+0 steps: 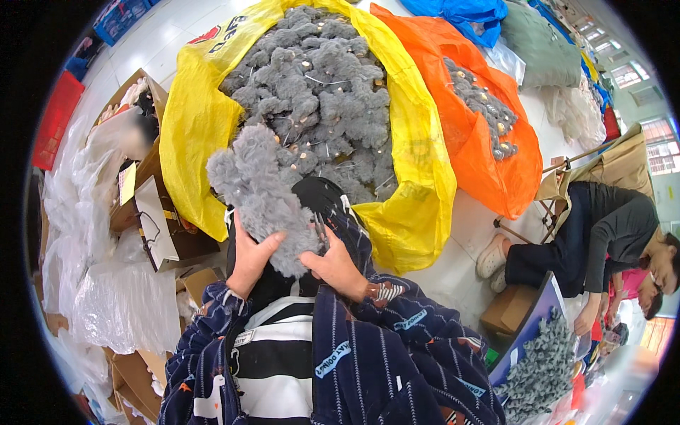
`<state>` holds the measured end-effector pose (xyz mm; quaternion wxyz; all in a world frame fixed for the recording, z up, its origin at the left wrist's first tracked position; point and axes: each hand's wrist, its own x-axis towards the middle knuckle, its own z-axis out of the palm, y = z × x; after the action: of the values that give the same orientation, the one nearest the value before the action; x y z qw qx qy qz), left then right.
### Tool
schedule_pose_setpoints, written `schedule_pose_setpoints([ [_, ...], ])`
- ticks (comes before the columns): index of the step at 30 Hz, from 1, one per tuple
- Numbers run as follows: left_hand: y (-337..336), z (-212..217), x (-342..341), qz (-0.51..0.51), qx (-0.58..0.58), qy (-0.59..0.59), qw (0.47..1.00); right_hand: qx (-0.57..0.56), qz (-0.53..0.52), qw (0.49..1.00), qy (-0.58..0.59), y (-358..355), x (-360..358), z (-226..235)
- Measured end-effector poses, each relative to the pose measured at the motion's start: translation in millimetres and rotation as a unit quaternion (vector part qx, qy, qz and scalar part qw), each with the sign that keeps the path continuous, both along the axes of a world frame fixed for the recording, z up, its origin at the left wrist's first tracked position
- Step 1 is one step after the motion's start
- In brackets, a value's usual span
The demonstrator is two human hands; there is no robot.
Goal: The person sits on the floor and uses scissors to trim the fur of a small gray stuffed toy. They repeatedly pick up the toy, trim its edges, and place it back into a large yellow bag filled with similar toys.
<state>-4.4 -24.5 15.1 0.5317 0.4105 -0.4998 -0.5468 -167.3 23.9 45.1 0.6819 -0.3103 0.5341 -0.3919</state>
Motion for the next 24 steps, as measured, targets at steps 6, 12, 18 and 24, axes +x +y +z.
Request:
schedule_pose_setpoints([
  [6,-15,-6,-6,-0.032,0.017,-0.066,0.997,0.088,-0.056,0.992,-0.078,-2,-14,-8],
  [12,-40,7,-9,-0.066,0.149,0.068,0.984,-0.053,0.022,0.991,0.125,-7,-30,-20],
  [18,-45,8,-7,-0.059,0.183,0.054,0.980,-0.042,0.016,0.993,0.109,-9,-41,-29],
  [24,-52,10,-1,-0.125,0.200,0.022,0.971,-0.021,0.004,0.996,0.085,-14,-36,-27],
])
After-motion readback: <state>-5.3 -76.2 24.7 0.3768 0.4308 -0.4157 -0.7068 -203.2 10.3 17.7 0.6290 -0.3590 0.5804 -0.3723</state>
